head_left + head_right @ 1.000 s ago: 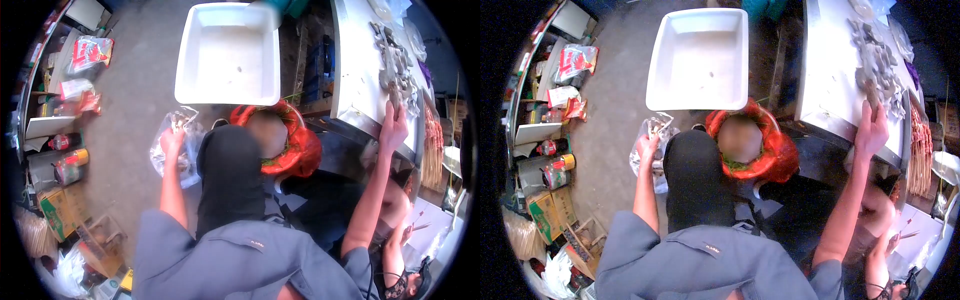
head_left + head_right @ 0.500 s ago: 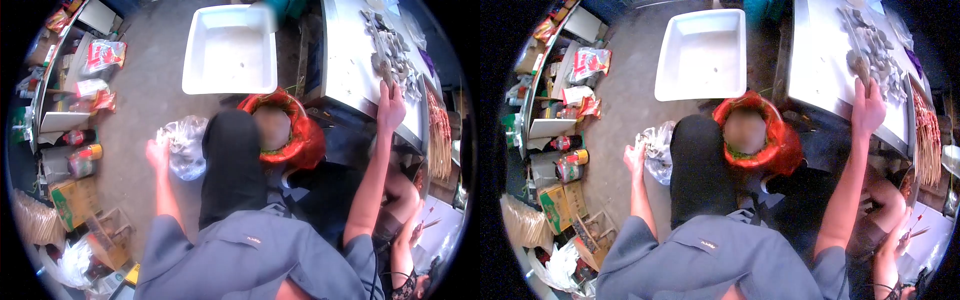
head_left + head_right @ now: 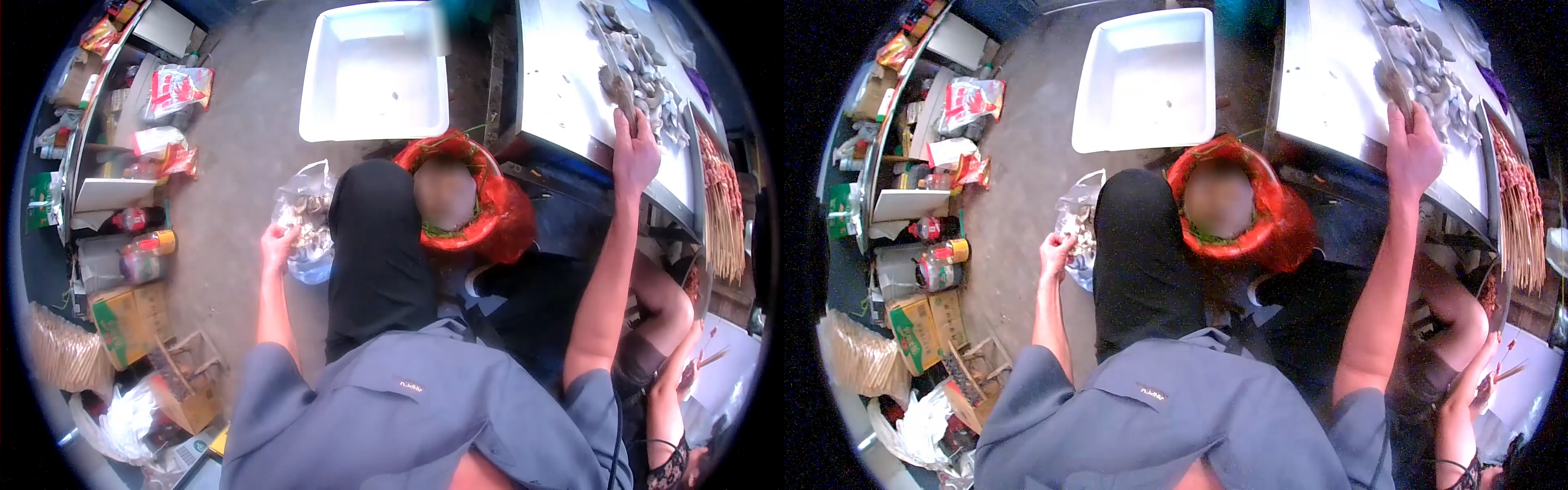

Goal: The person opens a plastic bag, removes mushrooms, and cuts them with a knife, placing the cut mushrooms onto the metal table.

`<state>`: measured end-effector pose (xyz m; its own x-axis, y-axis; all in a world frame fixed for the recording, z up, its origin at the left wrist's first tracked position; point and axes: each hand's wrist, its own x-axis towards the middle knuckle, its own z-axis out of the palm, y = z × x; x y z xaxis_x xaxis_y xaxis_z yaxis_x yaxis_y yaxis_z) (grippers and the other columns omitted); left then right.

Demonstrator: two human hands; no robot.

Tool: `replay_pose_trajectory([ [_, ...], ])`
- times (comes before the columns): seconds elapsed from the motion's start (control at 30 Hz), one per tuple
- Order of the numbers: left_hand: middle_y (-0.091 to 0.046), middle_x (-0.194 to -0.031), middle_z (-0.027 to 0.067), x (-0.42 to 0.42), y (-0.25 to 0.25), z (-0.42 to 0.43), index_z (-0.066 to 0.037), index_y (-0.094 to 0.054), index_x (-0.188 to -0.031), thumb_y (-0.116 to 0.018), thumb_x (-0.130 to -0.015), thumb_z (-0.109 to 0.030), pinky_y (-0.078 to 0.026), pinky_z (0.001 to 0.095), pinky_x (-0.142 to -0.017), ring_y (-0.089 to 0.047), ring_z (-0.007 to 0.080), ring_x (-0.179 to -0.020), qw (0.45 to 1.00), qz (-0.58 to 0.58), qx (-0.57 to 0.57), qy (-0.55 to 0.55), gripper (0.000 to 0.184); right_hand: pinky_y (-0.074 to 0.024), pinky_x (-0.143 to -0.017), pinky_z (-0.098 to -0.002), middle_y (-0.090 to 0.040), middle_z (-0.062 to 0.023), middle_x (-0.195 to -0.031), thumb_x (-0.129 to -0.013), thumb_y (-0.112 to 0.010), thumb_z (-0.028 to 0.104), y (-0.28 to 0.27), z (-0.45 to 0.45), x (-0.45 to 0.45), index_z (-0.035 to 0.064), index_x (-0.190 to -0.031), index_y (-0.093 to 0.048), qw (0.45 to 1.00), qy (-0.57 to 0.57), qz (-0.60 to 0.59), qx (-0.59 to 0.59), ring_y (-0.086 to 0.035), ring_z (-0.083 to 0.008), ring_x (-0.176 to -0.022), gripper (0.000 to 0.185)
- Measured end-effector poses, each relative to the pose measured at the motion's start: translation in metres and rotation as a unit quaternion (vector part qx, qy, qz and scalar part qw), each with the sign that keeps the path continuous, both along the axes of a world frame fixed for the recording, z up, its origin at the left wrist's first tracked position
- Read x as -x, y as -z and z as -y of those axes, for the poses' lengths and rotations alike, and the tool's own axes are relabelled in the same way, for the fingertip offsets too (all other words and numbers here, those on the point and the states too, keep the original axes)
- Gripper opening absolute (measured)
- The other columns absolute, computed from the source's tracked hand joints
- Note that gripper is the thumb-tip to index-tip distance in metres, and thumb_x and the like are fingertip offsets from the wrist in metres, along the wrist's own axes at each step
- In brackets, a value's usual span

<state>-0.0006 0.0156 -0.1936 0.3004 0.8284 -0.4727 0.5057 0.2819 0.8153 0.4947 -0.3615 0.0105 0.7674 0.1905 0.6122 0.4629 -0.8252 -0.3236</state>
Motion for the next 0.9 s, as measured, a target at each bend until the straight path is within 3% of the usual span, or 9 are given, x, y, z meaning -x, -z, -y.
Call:
replay_pose_trajectory([
  [0.1,-0.060,-0.078,0.0025,0.002,-0.003,-0.002,-0.007,-0.056,-0.082,-0.079,-0.080,-0.010,-0.043,0.0257,-0.045,-0.057,0.0114,-0.063,0.992,0.077,0.088,-0.038,0.024,-0.0515,-0.073,-0.0387,-0.071,-0.0130,-0.090,-0.090,-0.064,0.042,0.000,-0.001,0.002,0.0117,-0.114,-0.068,1.000,-0.007,0.009,-0.001,-0.069,-0.0306,-0.082,0.039],
  [0.23,-0.065,-0.090,0.0063,0.001,-0.013,-0.002,-0.006,-0.058,-0.096,-0.074,-0.083,-0.003,-0.047,0.0257,-0.051,-0.063,0.0145,-0.072,0.981,0.141,0.119,-0.059,0.021,-0.0515,-0.073,-0.0390,-0.071,-0.0127,-0.089,-0.090,-0.063,0.043,0.002,0.000,0.000,0.0128,-0.115,-0.068,1.000,-0.006,0.009,-0.010,-0.069,-0.0308,-0.082,0.039],
  [0.37,-0.066,-0.094,0.0073,0.001,-0.025,-0.007,-0.007,-0.058,-0.101,-0.072,-0.084,-0.003,-0.049,0.0263,-0.054,-0.064,0.0155,-0.077,0.968,0.208,0.102,-0.093,0.023,-0.0516,-0.073,-0.0392,-0.071,-0.0130,-0.090,-0.091,-0.062,0.042,-0.001,-0.001,0.001,0.0123,-0.115,-0.068,1.000,0.001,-0.005,-0.001,-0.069,-0.0309,-0.083,0.039],
  [0.43,-0.066,-0.094,0.0074,-0.004,-0.054,-0.009,-0.007,-0.058,-0.101,-0.070,-0.086,-0.003,-0.049,0.0257,-0.055,-0.063,0.0145,-0.077,0.943,0.309,0.095,-0.074,0.020,-0.0515,-0.074,-0.0393,-0.071,-0.0131,-0.090,-0.091,-0.062,0.041,0.000,-0.001,0.002,0.0118,-0.115,-0.067,1.000,0.004,-0.009,-0.004,-0.069,-0.0309,-0.083,0.038],
  [0.5,-0.066,-0.095,0.0078,-0.022,-0.092,-0.006,-0.007,-0.058,-0.099,-0.066,-0.089,-0.005,-0.047,0.0234,-0.058,-0.060,0.0122,-0.074,0.937,0.336,0.061,-0.069,0.013,-0.0510,-0.080,-0.0381,-0.071,-0.0172,-0.097,-0.091,-0.062,0.045,0.001,0.002,-0.001,0.0096,-0.120,-0.067,1.000,0.002,-0.022,0.006,-0.069,-0.0324,-0.090,0.046],
  [0.7,-0.066,-0.101,0.0060,-0.113,-0.206,-0.001,-0.009,-0.058,-0.104,-0.064,-0.090,-0.008,-0.045,0.0246,-0.060,-0.059,0.0107,-0.080,0.883,0.466,0.014,0.046,0.015,-0.0512,-0.068,-0.0426,-0.068,-0.0152,-0.084,-0.091,-0.065,0.032,0.007,0.000,-0.001,0.0096,-0.106,-0.068,0.999,-0.012,-0.012,-0.034,-0.067,-0.0319,-0.077,0.027],
  [0.77,-0.061,-0.120,0.0094,-0.148,-0.215,-0.011,-0.008,-0.054,-0.123,-0.059,-0.095,-0.013,-0.054,0.0311,-0.074,-0.062,0.0179,-0.101,0.816,0.549,0.054,0.175,0.029,-0.0513,-0.066,-0.0423,-0.068,-0.0152,-0.083,-0.090,-0.066,0.027,0.003,-0.002,0.006,0.0086,-0.104,-0.068,0.996,-0.035,-0.009,-0.080,-0.067,-0.0322,-0.074,0.024],
  [0.83,-0.058,-0.130,0.0125,-0.200,-0.252,0.026,-0.007,-0.051,-0.133,-0.056,-0.097,-0.012,-0.056,0.0376,-0.088,-0.060,0.0238,-0.114,0.823,0.546,0.055,0.147,0.037,-0.0494,-0.066,-0.0426,-0.066,-0.0166,-0.078,-0.088,-0.068,0.024,0.000,-0.004,0.011,0.0063,-0.104,-0.068,0.991,-0.042,-0.024,-0.126,-0.064,-0.0338,-0.072,0.024],
  [0.9,-0.056,-0.133,0.0134,-0.246,-0.260,0.044,-0.008,-0.049,-0.136,-0.054,-0.097,-0.011,-0.054,0.0398,-0.093,-0.058,0.0256,-0.118,0.790,0.572,0.103,0.193,0.039,-0.0495,-0.066,-0.0408,-0.066,-0.0169,-0.078,-0.088,-0.068,0.024,-0.002,-0.007,0.019,0.0052,-0.106,-0.068,0.986,-0.038,-0.037,-0.161,-0.064,-0.0313,-0.069,0.026],
])
